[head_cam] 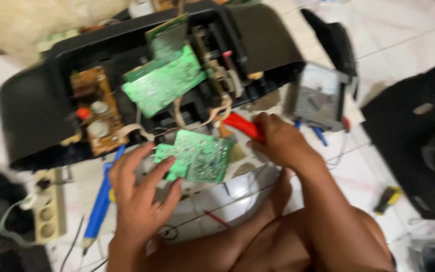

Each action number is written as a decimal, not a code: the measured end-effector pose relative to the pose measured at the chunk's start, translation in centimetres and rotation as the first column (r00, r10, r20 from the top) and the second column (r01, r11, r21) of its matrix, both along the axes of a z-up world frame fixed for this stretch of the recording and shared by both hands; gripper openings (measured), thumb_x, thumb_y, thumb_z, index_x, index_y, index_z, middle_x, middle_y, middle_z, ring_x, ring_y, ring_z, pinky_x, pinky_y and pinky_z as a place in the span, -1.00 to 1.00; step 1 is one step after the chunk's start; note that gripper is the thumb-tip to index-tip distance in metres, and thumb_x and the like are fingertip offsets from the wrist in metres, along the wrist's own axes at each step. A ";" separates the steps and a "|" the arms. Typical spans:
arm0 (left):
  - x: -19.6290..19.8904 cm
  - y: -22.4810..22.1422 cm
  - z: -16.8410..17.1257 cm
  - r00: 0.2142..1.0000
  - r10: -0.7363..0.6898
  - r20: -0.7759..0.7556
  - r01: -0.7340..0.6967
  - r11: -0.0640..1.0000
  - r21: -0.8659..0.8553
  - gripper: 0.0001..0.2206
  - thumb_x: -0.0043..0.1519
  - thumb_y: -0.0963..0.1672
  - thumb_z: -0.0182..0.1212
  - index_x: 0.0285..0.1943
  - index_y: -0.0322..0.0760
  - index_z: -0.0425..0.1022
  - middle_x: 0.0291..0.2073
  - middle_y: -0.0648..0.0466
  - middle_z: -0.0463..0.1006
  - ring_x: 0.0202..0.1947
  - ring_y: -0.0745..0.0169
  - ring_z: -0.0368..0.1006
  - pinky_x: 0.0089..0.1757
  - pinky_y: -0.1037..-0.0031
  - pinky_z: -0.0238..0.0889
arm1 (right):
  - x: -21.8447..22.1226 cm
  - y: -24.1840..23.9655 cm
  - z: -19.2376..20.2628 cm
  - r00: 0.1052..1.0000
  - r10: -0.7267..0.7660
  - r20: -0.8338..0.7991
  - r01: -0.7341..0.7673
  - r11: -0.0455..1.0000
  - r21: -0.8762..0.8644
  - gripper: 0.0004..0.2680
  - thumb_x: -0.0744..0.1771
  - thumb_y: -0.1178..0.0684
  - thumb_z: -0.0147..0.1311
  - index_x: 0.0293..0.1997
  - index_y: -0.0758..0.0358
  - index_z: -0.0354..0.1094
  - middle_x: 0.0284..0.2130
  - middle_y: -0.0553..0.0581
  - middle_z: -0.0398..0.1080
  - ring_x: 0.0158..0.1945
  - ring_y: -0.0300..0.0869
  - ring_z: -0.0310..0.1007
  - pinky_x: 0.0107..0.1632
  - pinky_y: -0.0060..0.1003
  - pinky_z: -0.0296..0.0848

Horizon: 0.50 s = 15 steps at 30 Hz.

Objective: The person sits on the floor repairing an audio device, using a soldering iron and a desoldering pump to remove solder from a green circuit board, and uses red-handled pliers to work on the board and a power supply board. They reposition the boards, hold components, and continue desoldering joints on the green board.

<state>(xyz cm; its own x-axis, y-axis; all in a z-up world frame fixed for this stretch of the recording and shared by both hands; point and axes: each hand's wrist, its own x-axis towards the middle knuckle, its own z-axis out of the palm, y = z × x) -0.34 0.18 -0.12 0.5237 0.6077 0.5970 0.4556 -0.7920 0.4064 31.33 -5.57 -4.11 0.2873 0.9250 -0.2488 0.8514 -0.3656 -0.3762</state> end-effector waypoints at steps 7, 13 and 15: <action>-0.3 -0.5 1.6 0.962 0.094 0.256 -0.035 0.974 -0.224 -0.72 0.08 -0.31 0.42 -0.04 -0.46 0.51 -0.15 -0.10 0.61 -0.25 0.17 0.55 -0.18 0.49 0.50 | -0.6 0.2 1.3 0.999 0.009 0.048 -0.013 0.997 0.079 -0.58 0.25 -0.07 0.33 0.17 0.20 0.33 -0.16 0.23 0.50 -0.22 0.10 0.55 -0.12 -0.03 0.49; -0.5 0.7 -0.1 0.944 0.039 0.326 0.007 0.990 -0.139 -0.85 0.15 -0.19 0.48 -0.15 -0.34 0.66 -0.49 0.08 0.61 -0.58 0.19 0.48 -0.38 0.43 0.44 | -0.9 0.8 2.3 0.996 0.000 0.086 -0.001 1.000 0.016 -0.68 0.29 -0.07 0.24 0.12 0.11 0.38 -0.14 0.29 0.48 -0.02 0.27 0.56 -0.02 0.13 0.54; -0.6 0.8 0.0 0.944 0.022 0.328 0.021 0.992 -0.125 -0.84 0.15 -0.19 0.48 -0.14 -0.34 0.66 -0.52 0.09 0.60 -0.60 0.21 0.46 -0.39 0.44 0.42 | -0.5 0.6 2.2 0.996 0.004 0.089 -0.009 0.998 0.055 -0.69 0.29 -0.06 0.25 0.10 0.13 0.40 -0.16 0.31 0.49 -0.03 0.28 0.56 -0.03 0.14 0.53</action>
<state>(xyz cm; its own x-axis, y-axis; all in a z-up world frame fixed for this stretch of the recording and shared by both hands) -0.96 1.01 -0.09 0.3109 0.6885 0.6552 0.2805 -0.7252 0.6288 30.80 -4.94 -1.88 0.2998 0.9385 -0.1711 0.8846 -0.3407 -0.3185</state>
